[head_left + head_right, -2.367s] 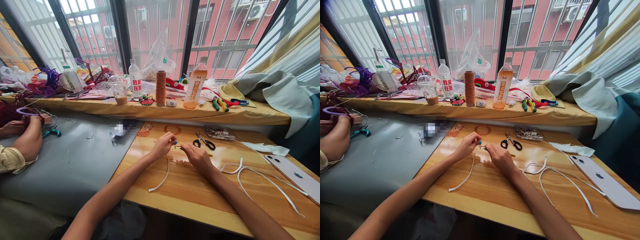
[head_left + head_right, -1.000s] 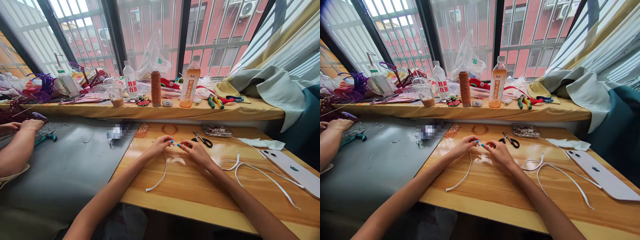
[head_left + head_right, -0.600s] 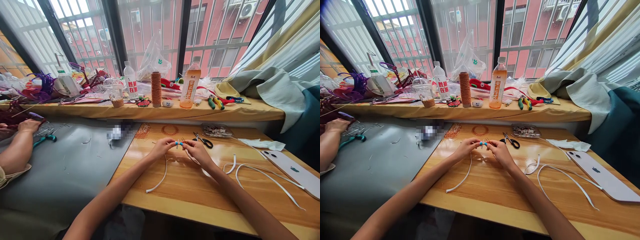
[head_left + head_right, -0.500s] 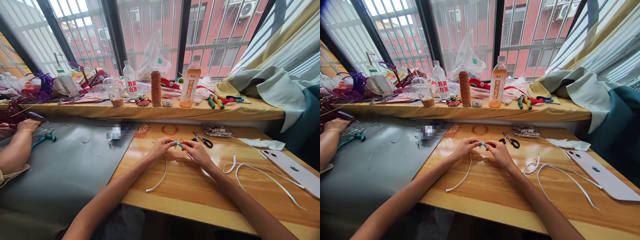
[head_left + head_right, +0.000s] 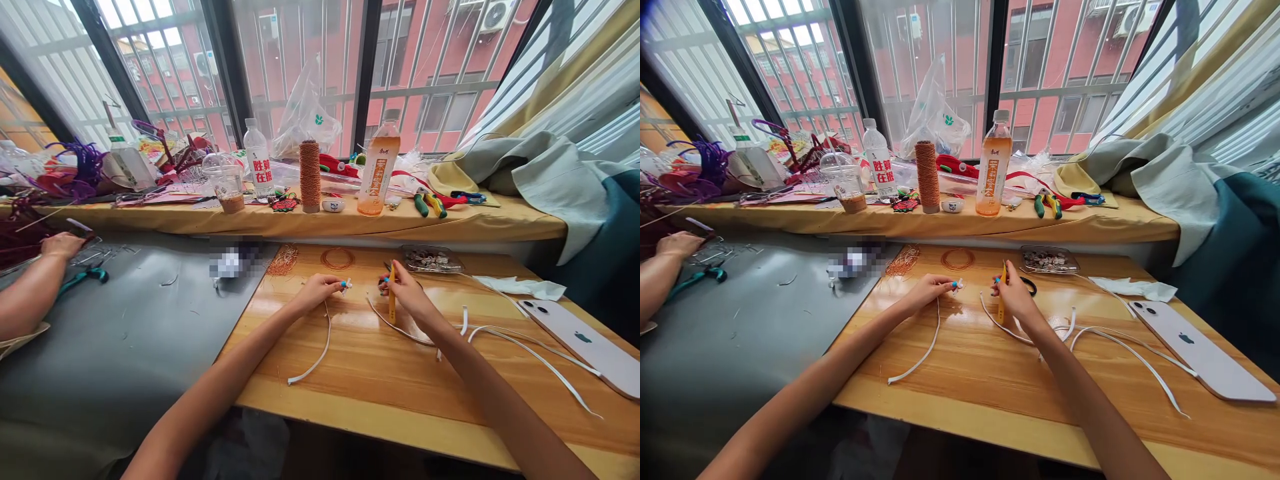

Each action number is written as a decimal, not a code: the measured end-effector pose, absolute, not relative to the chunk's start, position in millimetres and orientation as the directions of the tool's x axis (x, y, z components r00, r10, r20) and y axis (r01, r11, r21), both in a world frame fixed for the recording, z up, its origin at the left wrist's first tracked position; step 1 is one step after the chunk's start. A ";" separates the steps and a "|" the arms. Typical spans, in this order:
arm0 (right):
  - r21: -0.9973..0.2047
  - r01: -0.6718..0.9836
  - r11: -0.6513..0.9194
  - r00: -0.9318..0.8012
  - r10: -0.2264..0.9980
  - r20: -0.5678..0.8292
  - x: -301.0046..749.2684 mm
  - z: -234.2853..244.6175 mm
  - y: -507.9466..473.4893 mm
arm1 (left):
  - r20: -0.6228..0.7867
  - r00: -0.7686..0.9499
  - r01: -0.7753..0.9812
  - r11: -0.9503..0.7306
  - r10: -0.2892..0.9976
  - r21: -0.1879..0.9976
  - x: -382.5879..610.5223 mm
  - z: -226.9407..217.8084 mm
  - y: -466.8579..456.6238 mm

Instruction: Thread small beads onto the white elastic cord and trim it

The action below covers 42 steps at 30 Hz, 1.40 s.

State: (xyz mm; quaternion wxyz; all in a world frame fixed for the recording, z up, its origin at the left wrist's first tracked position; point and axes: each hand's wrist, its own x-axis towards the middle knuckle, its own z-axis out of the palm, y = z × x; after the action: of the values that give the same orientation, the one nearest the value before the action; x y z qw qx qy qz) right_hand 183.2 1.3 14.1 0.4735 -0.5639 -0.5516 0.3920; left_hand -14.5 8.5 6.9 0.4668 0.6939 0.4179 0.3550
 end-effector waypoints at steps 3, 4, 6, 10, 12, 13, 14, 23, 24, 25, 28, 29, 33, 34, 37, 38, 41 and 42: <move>-0.998 -0.042 -0.038 0.083 0.996 -0.042 190.0 23.9 -3.7 | 0.073 0.393 0.166 -0.149 0.917 0.975 -15.2 10.9 5.9; -0.996 -0.081 -0.046 0.074 0.996 -0.052 190.5 26.8 -6.2 | 0.049 0.395 0.144 -0.115 0.917 0.983 -14.9 11.9 4.9; -0.993 -0.085 -0.083 0.045 0.995 -0.087 189.3 30.4 -9.7 | -0.001 0.394 0.119 -0.049 0.919 0.992 -14.1 12.7 3.8; -0.980 -0.115 -0.163 -0.004 0.987 -0.164 184.8 30.9 -9.2 | -0.018 0.344 0.138 -0.032 0.939 0.990 -13.1 10.7 6.6; -0.965 -0.225 -0.134 0.006 0.990 -0.139 184.2 29.5 -6.8 | -0.008 0.339 0.200 -0.063 0.941 0.978 -13.5 10.5 8.3; -0.955 -0.268 -0.127 0.008 0.991 -0.134 184.3 28.3 -5.6 | -0.004 0.347 0.232 -0.081 0.938 0.969 -13.9 10.8 8.8; -0.948 -0.288 -0.134 0.003 0.990 -0.141 184.5 26.5 -4.4 | 0.003 0.356 0.258 -0.101 0.934 0.961 -14.4 11.3 9.1; -0.998 0.051 0.047 -0.231 0.972 0.034 182.2 0.9 1.7 | 0.101 0.495 0.569 -0.410 0.863 0.713 -12.3 5.8 5.0; -0.982 0.121 0.143 -0.257 0.960 0.108 184.5 1.1 2.5 | 0.134 0.519 0.594 -0.469 0.844 0.653 -11.6 4.3 4.8; -0.944 0.216 0.248 -0.267 0.945 0.188 187.5 2.1 3.3 | 0.172 0.538 0.611 -0.523 0.825 0.595 -11.2 2.7 4.9; -0.688 0.548 0.477 -0.243 0.877 0.414 198.3 7.4 5.7 | 0.270 0.525 0.664 -0.587 0.807 0.463 -12.0 -1.7 7.9; -0.611 0.612 0.501 -0.241 0.855 0.460 201.4 9.0 6.1 | 0.296 0.493 0.696 -0.575 0.818 0.431 -13.2 -2.6 9.4; -0.455 0.750 0.480 -0.217 0.828 0.517 206.1 10.8 5.5 | 0.426 0.385 0.836 -0.506 0.818 0.215 -20.5 3.5 10.6; -0.406 0.784 0.469 -0.221 0.823 0.523 205.6 10.2 4.8 | 0.472 0.396 0.853 -0.506 0.788 0.129 -22.8 7.9 8.8; -0.239 0.858 0.455 -0.269 0.794 0.546 202.7 7.7 2.4 | 0.548 0.525 0.830 -0.535 0.652 -0.159 -29.5 24.2 -0.9; -0.194 0.872 0.449 -0.280 0.783 0.555 201.8 7.4 1.9 | 0.561 0.573 0.803 -0.546 0.598 -0.239 -31.5 29.3 -4.6; -0.111 0.902 0.417 -0.272 0.750 0.603 200.8 10.1 1.7 | 0.623 0.664 0.723 -0.566 0.413 -0.396 -35.3 38.3 -13.1; -0.100 0.908 0.406 -0.259 0.734 0.628 200.8 12.7 2.1 | 0.640 0.685 0.695 -0.575 0.348 -0.431 -35.5 39.1 -14.5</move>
State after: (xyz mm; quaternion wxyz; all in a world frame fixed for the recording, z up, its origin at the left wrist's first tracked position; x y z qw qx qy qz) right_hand 200.8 2.1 12.7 0.3065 -0.5259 -0.7805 -0.1422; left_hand -35.5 -14.5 39.1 -0.3442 0.8510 0.3066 0.2518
